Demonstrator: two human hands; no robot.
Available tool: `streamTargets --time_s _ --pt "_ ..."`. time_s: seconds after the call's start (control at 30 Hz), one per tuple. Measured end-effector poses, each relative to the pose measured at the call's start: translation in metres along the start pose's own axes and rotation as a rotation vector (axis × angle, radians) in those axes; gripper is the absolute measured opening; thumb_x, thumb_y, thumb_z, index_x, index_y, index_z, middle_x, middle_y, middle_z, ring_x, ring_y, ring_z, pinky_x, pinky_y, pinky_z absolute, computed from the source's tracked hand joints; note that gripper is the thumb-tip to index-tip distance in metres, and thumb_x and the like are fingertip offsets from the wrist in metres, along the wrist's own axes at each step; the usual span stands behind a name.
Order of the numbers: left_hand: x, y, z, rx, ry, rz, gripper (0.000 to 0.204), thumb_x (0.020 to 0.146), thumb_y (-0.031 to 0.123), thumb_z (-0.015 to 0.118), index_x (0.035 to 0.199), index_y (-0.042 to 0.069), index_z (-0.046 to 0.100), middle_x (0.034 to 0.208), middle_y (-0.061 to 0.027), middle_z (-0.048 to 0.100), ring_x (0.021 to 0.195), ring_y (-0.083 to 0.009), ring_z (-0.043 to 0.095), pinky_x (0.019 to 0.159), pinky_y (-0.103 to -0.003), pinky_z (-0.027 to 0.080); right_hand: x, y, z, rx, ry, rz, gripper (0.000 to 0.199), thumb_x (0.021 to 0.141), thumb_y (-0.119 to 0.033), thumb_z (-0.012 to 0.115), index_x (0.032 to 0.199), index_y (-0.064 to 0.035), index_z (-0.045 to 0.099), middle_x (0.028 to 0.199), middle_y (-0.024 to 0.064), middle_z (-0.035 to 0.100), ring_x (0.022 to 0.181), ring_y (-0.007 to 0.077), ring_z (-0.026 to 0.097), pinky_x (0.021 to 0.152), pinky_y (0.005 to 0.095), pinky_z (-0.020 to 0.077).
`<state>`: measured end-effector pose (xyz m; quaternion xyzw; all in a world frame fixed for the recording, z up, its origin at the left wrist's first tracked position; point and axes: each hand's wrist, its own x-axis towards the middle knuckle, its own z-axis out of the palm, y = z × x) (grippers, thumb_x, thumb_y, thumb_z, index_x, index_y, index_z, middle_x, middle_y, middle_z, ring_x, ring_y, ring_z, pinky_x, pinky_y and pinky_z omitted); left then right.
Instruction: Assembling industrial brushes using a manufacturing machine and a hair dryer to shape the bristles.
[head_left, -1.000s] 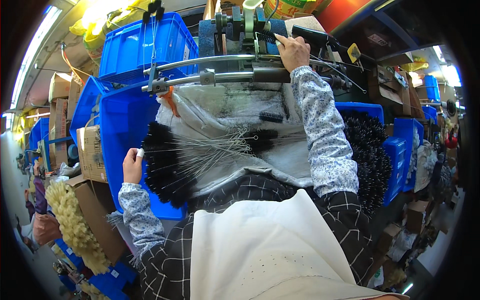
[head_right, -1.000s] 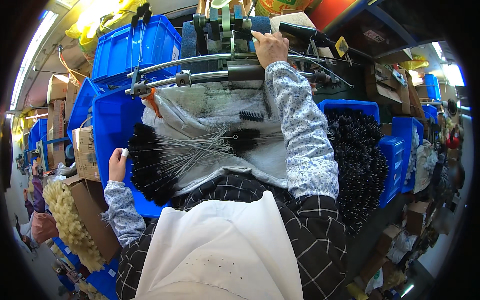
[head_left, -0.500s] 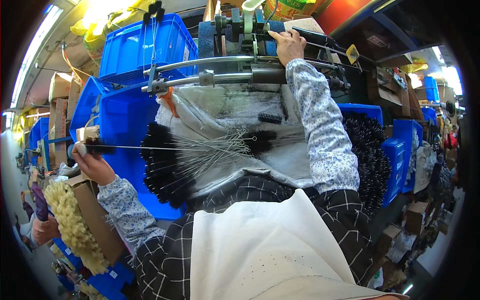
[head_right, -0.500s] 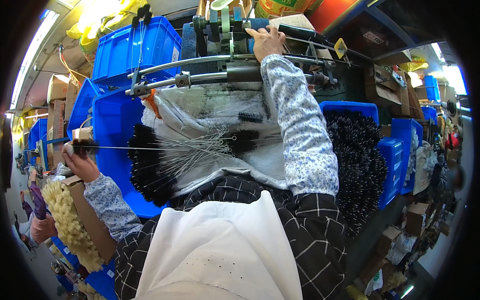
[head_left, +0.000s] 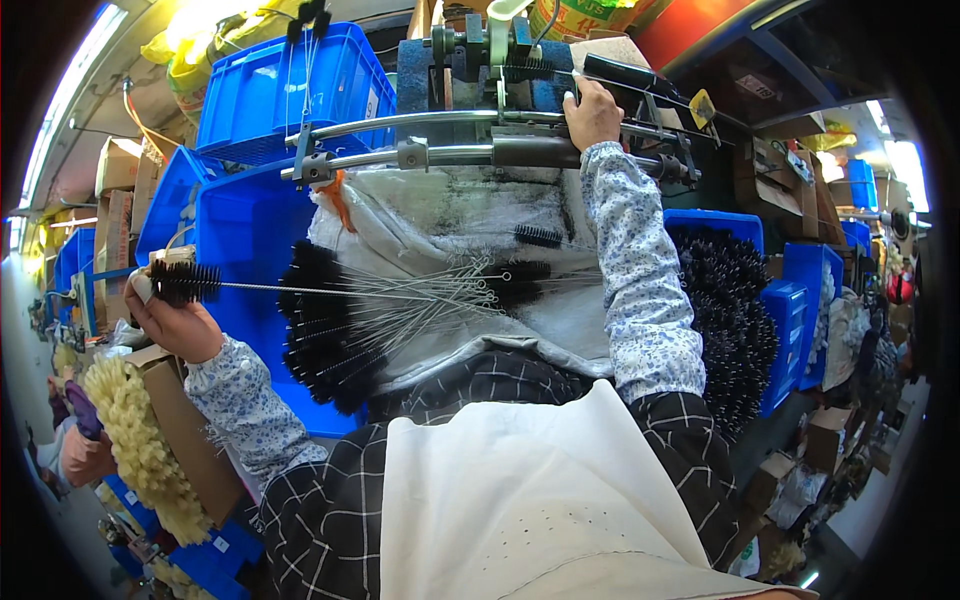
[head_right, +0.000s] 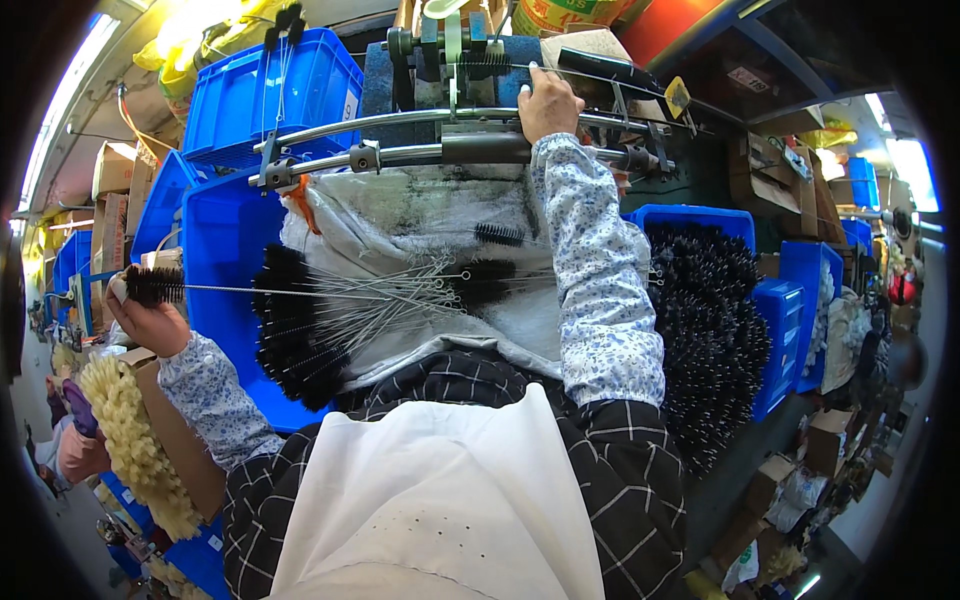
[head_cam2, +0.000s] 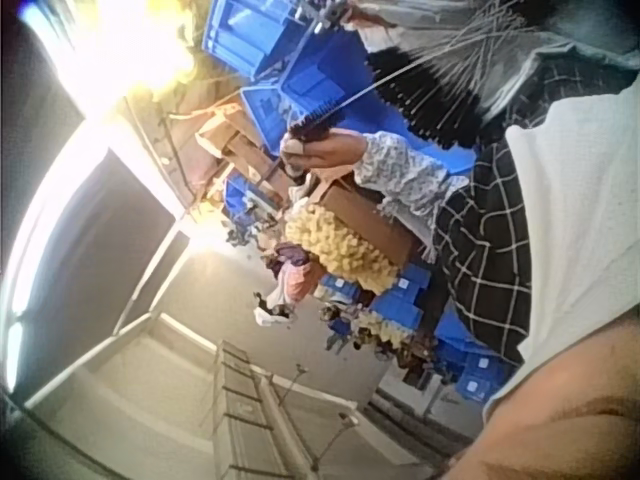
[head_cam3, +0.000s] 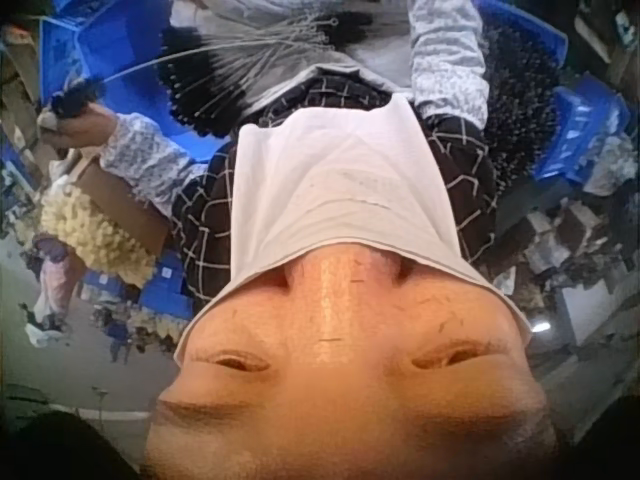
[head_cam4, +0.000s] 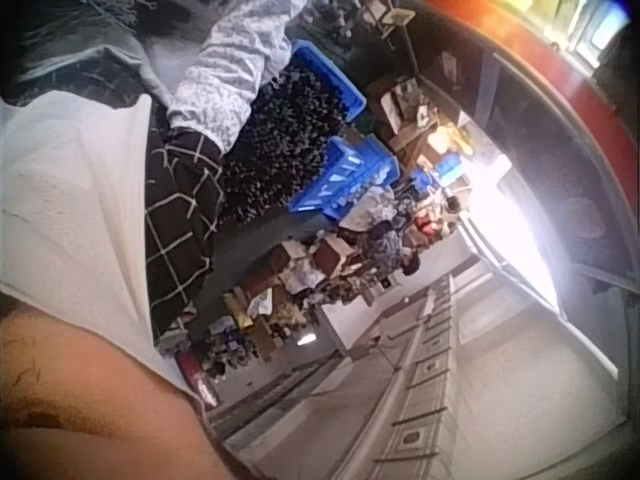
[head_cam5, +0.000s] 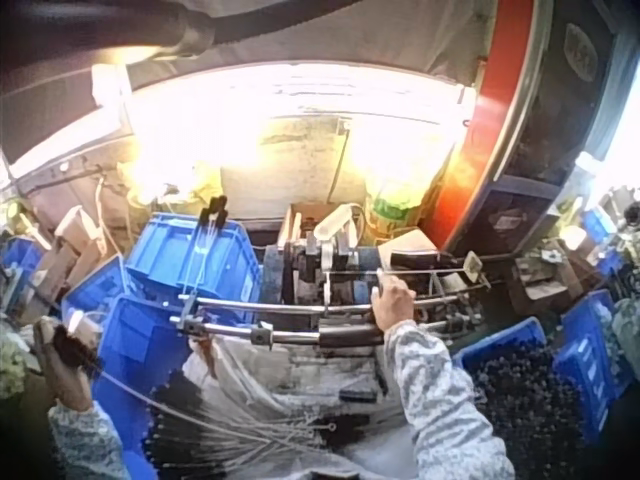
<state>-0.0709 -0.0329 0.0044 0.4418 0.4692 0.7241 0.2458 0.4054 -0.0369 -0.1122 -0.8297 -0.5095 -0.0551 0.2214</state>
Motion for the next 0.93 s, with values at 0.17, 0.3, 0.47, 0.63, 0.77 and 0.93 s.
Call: streamTargets --time_s 0.17,0.3,0.47,0.63,0.77,0.93 --pt "0.001 -0.003 -0.002 -0.016 -0.008 -0.036 0.023 0.085 0.022 0.045 0.098 0.003 0.048 0.089 -0.0051 0.051 0.08 -0.0124 0.053 0.068 -0.023 0.047 -0.002 -0.009 0.001 0.001 -0.014 0.014 0.034 0.074 -0.017 0.055 0.108 -0.0094 0.053 0.1 0.0075 0.056 0.094 0.0217 0.052 0.078 0.0401 0.0367" --pt "0.002 0.007 -0.003 -0.025 0.023 -0.057 0.023 0.085 0.021 0.045 0.099 0.003 0.048 0.089 -0.0055 0.052 0.08 -0.0133 0.053 0.068 -0.024 0.047 -0.004 -0.019 0.01 -0.023 0.025 -0.008 0.034 0.074 -0.017 0.055 0.107 -0.0098 0.053 0.098 0.0056 0.056 0.091 0.0203 0.052 0.076 0.0402 0.0367" --pt "0.0 0.002 0.005 -0.058 0.037 -0.058 0.021 0.086 0.02 0.043 0.098 0.003 0.048 0.087 -0.0062 0.053 0.08 -0.0136 0.054 0.068 -0.024 0.047 -0.007 -0.052 0.019 -0.03 0.011 -0.023 0.028 0.074 -0.016 0.051 0.101 -0.0091 0.054 0.09 0.0035 0.056 0.086 0.0183 0.053 0.072 0.0394 0.0377" --pt "-0.011 0.002 0.028 -0.112 -0.072 -0.045 0.019 0.086 0.02 0.044 0.095 0.004 0.047 0.085 -0.0055 0.053 0.077 -0.0124 0.053 0.065 -0.023 0.047 -0.008 -0.069 0.026 -0.091 0.042 -0.043 0.024 0.077 -0.011 0.048 0.1 -0.0098 0.054 0.089 0.0024 0.056 0.083 0.0176 0.053 0.068 0.0385 0.0373" --pt "-0.01 0.003 0.026 -0.116 -0.108 -0.048 0.018 0.086 0.02 0.045 0.093 0.004 0.047 0.084 -0.0046 0.053 0.075 -0.0113 0.054 0.065 -0.022 0.047 -0.007 -0.055 0.013 -0.067 -0.014 -0.033 0.026 0.078 -0.015 0.049 0.103 -0.0105 0.054 0.093 0.0032 0.056 0.087 0.0165 0.052 0.075 0.0384 0.0342" --pt "-0.003 -0.002 0.009 -0.115 -0.096 -0.072 0.017 0.085 0.02 0.045 0.092 0.004 0.048 0.084 -0.0046 0.054 0.075 -0.0107 0.054 0.065 -0.021 0.048 0.003 -0.004 -0.001 -0.011 -0.073 -0.027 0.033 0.075 -0.016 0.053 0.107 -0.0104 0.052 0.101 0.0056 0.055 0.093 0.0181 0.051 0.081 0.0431 0.0328"
